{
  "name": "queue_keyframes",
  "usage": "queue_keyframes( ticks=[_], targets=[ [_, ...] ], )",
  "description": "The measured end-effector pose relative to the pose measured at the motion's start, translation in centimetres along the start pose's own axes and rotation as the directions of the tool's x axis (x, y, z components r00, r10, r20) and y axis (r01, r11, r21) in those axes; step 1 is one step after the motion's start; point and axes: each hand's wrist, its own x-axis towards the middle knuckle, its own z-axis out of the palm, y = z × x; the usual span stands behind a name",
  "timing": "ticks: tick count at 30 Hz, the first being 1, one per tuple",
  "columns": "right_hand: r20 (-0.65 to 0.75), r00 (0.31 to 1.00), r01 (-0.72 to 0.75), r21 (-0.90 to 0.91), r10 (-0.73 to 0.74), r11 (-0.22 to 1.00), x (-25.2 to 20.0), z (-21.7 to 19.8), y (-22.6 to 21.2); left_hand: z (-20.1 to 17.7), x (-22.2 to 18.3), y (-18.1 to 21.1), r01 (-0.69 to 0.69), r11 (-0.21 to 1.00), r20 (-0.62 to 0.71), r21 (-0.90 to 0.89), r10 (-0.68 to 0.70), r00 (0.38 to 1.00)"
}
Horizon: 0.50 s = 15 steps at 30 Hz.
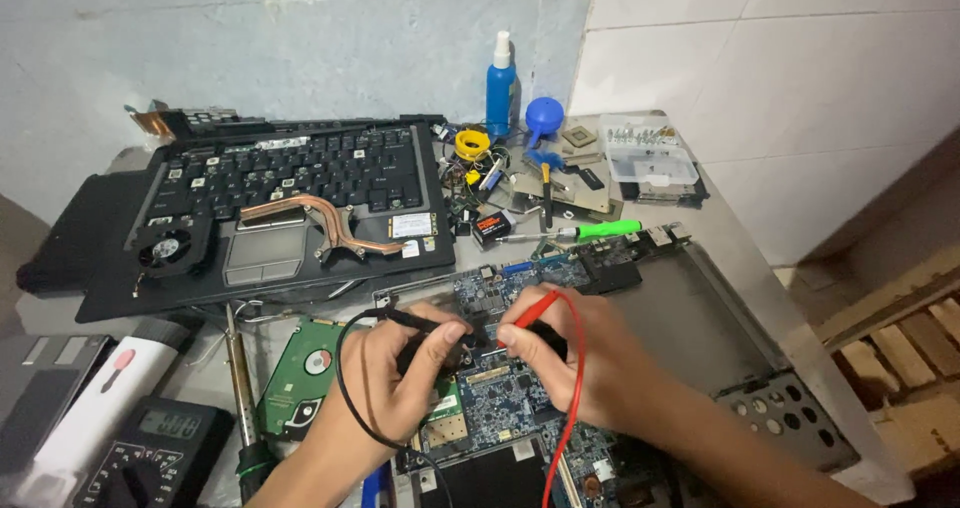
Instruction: Using a multimeter to test components on a laptop motherboard during a repair
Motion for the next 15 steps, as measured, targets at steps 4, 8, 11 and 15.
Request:
queue_keyframes(
  ticks=[4,8,11,15],
  targets=[
    [0.035,0.988,-0.154,0.057,0.152,0.986,-0.2,-0.2,0.1,-0.2,0.1,0.4,-0.014,1.000,0.004,-0.010,0.014,1.000],
    [-0.157,0.961,-0.204,0.154,0.228,0.967,-0.3,0.0,0.5,-0.6,0.2,0.9,0.132,0.991,0.029,-0.018,-0.131,0.991],
    [-0.219,0.887,-0.357,0.235,0.407,0.904,-0.3,0.0,0.4,-0.9,0.5,0.9,0.144,0.988,-0.024,-0.051,-0.145,0.989],
    [-0.329,0.770,-0.497,0.230,0.547,0.837,0.1,-0.9,0.0,-0.9,0.7,0.5,0.225,0.968,-0.064,-0.110,-0.233,0.970]
  ],
)
